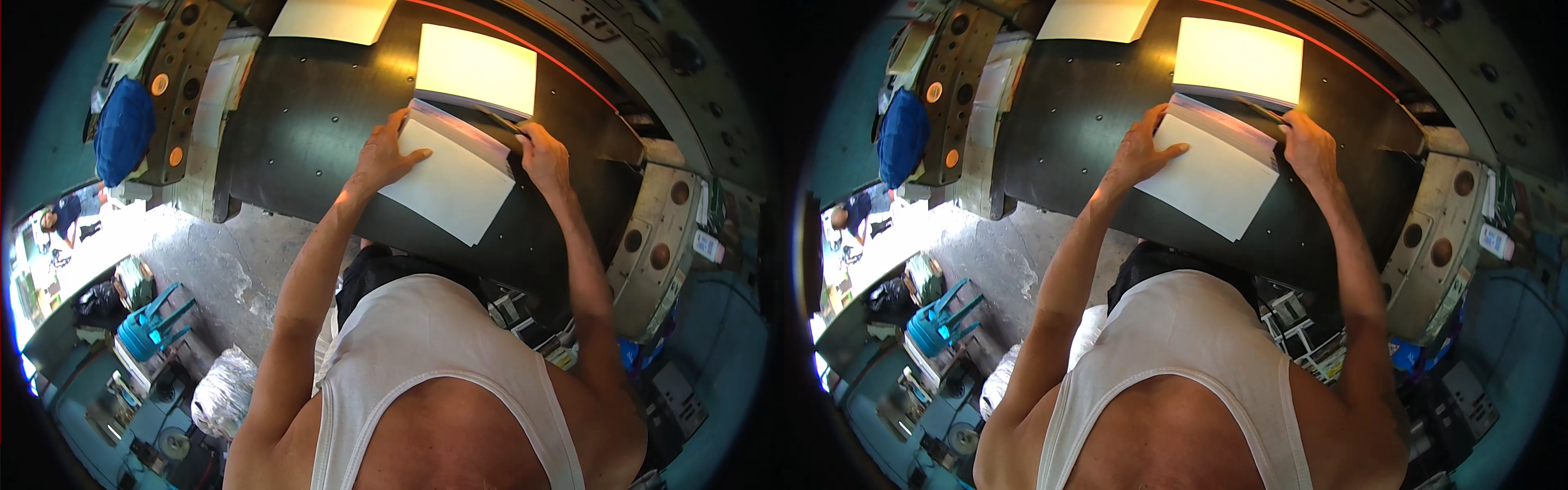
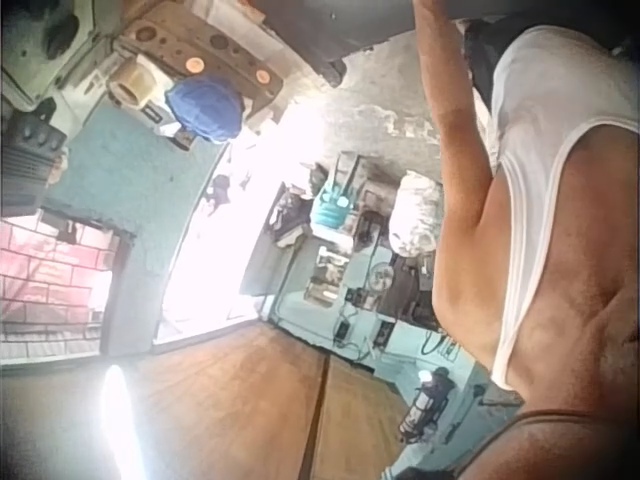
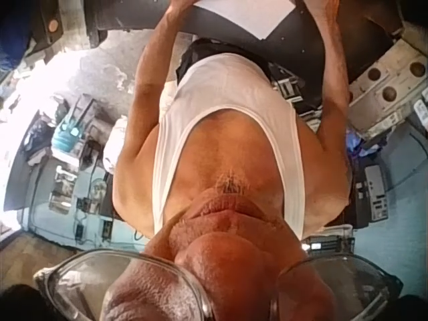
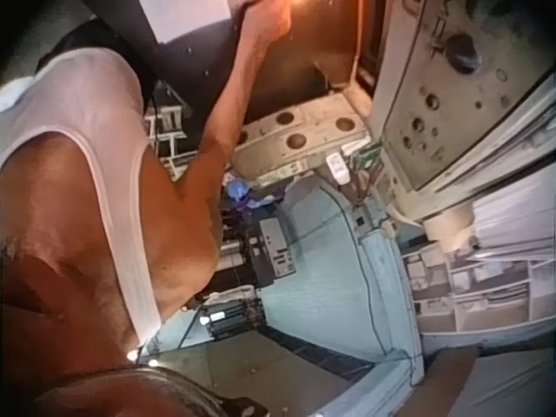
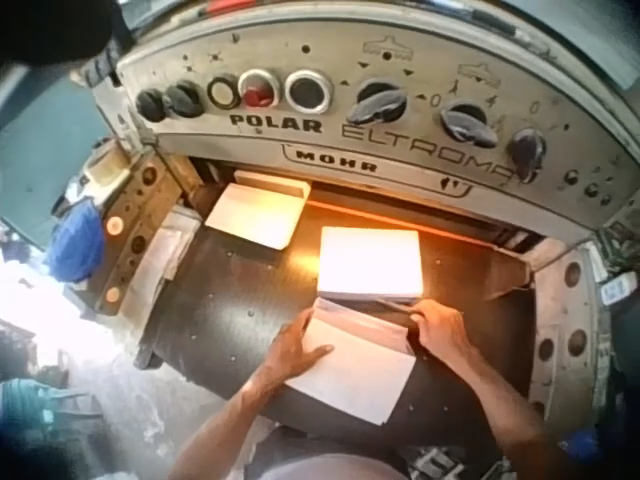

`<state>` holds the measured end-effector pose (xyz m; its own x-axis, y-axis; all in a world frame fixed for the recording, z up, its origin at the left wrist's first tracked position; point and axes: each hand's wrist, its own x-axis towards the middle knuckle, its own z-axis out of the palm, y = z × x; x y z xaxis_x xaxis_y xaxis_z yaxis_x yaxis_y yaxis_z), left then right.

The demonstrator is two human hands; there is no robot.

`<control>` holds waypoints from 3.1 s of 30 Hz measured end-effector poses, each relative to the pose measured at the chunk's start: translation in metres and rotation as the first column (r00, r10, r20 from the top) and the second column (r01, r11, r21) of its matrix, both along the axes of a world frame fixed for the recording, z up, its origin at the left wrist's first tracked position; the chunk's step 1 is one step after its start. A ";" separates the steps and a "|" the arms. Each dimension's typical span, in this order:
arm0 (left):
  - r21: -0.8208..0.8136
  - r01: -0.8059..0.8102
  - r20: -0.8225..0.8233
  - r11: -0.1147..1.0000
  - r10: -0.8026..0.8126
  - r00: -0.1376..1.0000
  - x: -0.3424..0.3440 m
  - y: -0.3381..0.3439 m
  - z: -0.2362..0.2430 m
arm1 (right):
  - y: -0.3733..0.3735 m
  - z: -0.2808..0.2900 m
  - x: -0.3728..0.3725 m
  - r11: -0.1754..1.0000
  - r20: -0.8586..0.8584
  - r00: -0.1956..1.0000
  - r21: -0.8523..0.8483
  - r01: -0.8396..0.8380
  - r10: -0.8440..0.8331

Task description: Using a large industrial paper cutter to trim stacks of paper.

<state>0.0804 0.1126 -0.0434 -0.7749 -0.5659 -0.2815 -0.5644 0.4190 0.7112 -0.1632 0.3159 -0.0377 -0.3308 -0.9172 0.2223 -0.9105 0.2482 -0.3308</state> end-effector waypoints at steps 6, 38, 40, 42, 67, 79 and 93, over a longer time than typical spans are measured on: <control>0.182 -0.150 -0.063 0.972 0.164 0.984 -0.004 -0.005 0.010 | 0.111 -0.007 0.036 0.776 0.153 0.763 0.048 0.629 -0.628; -0.336 0.876 0.442 0.346 -0.763 0.471 -0.128 -0.016 0.002 | 0.000 -0.015 0.278 0.135 0.896 -0.409 0.389 0.911 0.172; -0.346 0.879 0.436 0.327 -0.774 0.460 -0.127 -0.020 0.004 | -0.004 -0.017 0.272 0.133 0.905 -0.395 0.376 0.917 0.158; -0.351 0.873 0.436 0.338 -0.766 0.472 -0.126 -0.023 0.006 | -0.009 -0.017 0.268 0.144 0.914 -0.381 0.361 0.921 0.142; -0.439 0.757 0.284 0.483 -0.725 0.628 -0.097 -0.053 -0.008 | 0.010 -0.013 0.277 0.172 0.953 -0.091 0.145 0.974 -0.288; -0.295 0.152 -0.214 0.943 -0.221 0.952 -0.031 -0.098 -0.041 | -0.010 0.068 0.175 0.762 0.090 0.757 0.050 0.645 -0.647; -0.095 0.046 0.140 0.994 -0.033 0.990 -0.063 -0.092 -0.030 | -0.127 -0.042 0.106 0.983 -0.061 0.986 0.088 0.160 -0.155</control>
<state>0.0173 0.0208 -0.0730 -0.7547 -0.5658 -0.3323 -0.6359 0.5062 0.5825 -0.0569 0.1893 -0.0793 -0.4625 -0.8719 0.1610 -0.8735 0.4169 -0.2515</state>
